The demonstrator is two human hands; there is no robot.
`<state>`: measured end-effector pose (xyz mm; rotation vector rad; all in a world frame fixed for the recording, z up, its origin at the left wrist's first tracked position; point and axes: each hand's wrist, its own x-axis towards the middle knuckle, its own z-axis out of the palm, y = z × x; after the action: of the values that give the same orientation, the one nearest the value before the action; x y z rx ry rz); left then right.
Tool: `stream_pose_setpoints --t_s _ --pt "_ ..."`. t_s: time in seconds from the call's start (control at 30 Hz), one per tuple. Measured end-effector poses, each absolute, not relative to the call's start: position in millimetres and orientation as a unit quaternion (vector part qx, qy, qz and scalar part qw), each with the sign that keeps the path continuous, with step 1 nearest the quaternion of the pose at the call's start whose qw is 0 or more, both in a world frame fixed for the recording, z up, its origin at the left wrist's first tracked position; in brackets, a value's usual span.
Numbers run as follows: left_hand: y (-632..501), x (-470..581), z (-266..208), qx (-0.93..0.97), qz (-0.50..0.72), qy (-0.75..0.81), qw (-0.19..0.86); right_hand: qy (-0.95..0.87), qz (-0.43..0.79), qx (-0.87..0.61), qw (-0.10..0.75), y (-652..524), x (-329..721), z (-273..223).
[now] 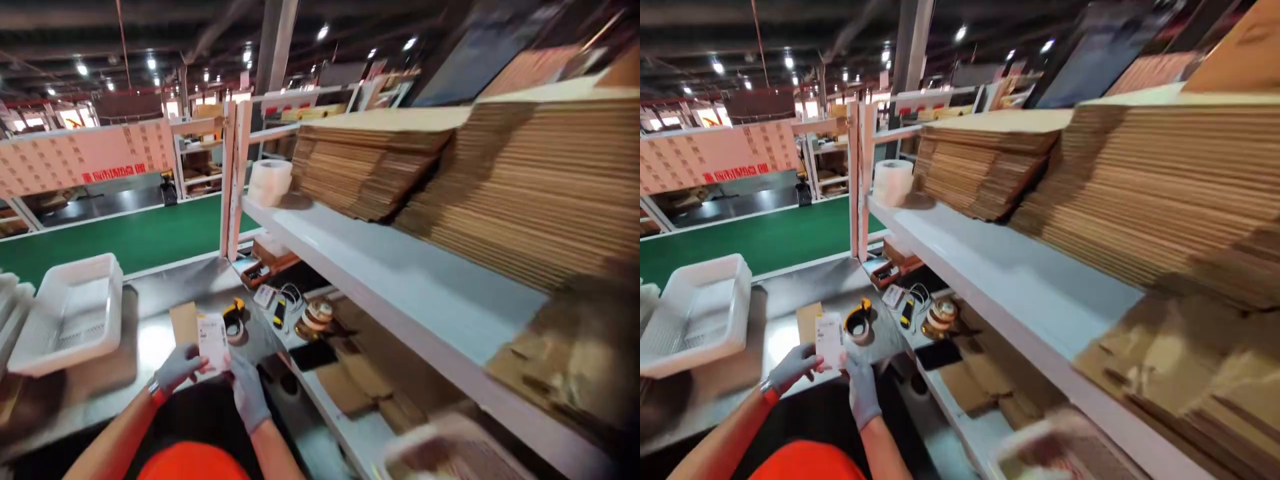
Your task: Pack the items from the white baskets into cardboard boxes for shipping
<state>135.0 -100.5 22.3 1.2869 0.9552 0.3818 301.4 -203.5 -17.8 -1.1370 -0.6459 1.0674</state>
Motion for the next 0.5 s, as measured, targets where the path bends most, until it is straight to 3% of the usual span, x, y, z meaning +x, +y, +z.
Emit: stream_pose_setpoints --t_s 0.1,0.5 --pt "-135 158 5 0.527 0.158 0.439 0.711 -0.184 0.556 -0.462 0.665 -217 299 -29" --pt "-174 178 -16 0.434 0.207 0.502 0.719 -0.126 0.598 -0.459 0.645 -271 324 -44"
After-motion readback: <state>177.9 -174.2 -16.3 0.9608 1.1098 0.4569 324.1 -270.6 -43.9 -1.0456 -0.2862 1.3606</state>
